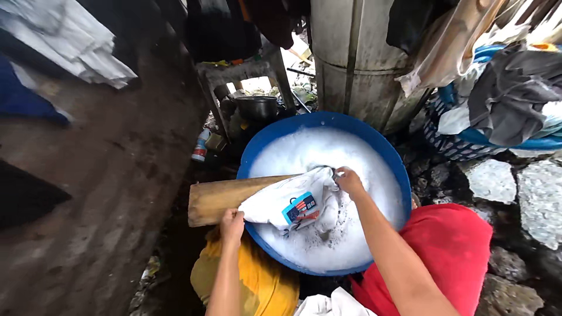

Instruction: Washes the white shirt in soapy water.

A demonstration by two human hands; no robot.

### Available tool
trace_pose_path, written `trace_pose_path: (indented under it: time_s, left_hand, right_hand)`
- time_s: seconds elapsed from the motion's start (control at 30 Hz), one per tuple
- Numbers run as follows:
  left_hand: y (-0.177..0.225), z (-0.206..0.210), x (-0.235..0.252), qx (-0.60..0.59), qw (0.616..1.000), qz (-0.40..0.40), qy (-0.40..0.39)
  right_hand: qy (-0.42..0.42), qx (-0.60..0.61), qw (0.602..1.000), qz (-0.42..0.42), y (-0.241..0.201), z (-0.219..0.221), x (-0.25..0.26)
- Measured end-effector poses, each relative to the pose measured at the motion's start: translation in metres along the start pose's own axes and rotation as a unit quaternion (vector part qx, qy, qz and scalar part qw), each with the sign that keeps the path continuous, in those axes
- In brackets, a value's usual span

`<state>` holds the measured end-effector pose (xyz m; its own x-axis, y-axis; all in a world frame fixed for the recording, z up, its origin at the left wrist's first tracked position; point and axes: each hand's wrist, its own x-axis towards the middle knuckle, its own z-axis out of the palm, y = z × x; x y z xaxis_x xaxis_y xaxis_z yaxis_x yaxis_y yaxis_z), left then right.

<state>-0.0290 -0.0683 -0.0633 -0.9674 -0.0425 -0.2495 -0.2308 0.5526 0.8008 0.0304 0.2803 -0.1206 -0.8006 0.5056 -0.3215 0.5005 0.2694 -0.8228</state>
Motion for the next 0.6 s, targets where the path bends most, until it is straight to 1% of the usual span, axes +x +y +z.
trace_pose_path:
  time_s: [0.07,0.13,0.27,0.3,0.33,0.37,0.4,0.43,0.47,0.5,0.53,0.6]
  left_hand:
    - [0.012,0.006,-0.003,0.008,1.000,0.008,0.021]
    - [0.019,0.015,-0.003,-0.008,0.999,0.024,0.026]
    - [0.023,0.029,0.008,-0.023,0.997,0.057,-0.039]
    - [0.023,0.027,0.010,-0.005,0.996,0.068,-0.049]
    - [0.023,0.022,0.010,0.039,0.995,0.074,-0.055]
    - [0.024,0.014,0.008,0.111,0.989,0.070,-0.061]
    - [0.026,0.006,0.004,0.197,0.976,0.052,-0.076]
    - [0.028,-0.001,0.002,0.271,0.957,0.031,-0.099]
    - [0.029,-0.005,0.000,0.319,0.941,0.014,-0.115]
    - [0.030,-0.008,-0.001,0.340,0.933,0.012,-0.115]
    - [0.031,-0.009,-0.002,0.336,0.936,0.020,-0.106]
    - [0.033,-0.007,-0.002,0.303,0.948,0.040,-0.087]
  right_hand:
    - [-0.024,-0.031,0.999,0.018,0.010,0.018,-0.008]
    - [-0.047,-0.063,0.996,0.048,0.008,0.034,-0.021]
    - [-0.115,-0.160,0.979,0.061,-0.003,0.037,-0.037]
    - [-0.138,-0.193,0.969,0.067,-0.007,0.033,-0.038]
    - [-0.160,-0.234,0.956,0.078,-0.011,0.027,-0.039]
    - [-0.175,-0.271,0.942,0.093,-0.015,0.023,-0.041]
    - [-0.183,-0.307,0.927,0.109,-0.021,0.018,-0.045]
    - [-0.184,-0.331,0.917,0.123,-0.026,0.015,-0.048]
    - [-0.173,-0.340,0.915,0.132,-0.029,0.013,-0.048]
    - [-0.153,-0.337,0.919,0.135,-0.028,0.012,-0.044]
    - [-0.124,-0.323,0.929,0.131,-0.023,0.012,-0.037]
    - [-0.026,-0.262,0.959,0.107,-0.010,0.008,-0.024]
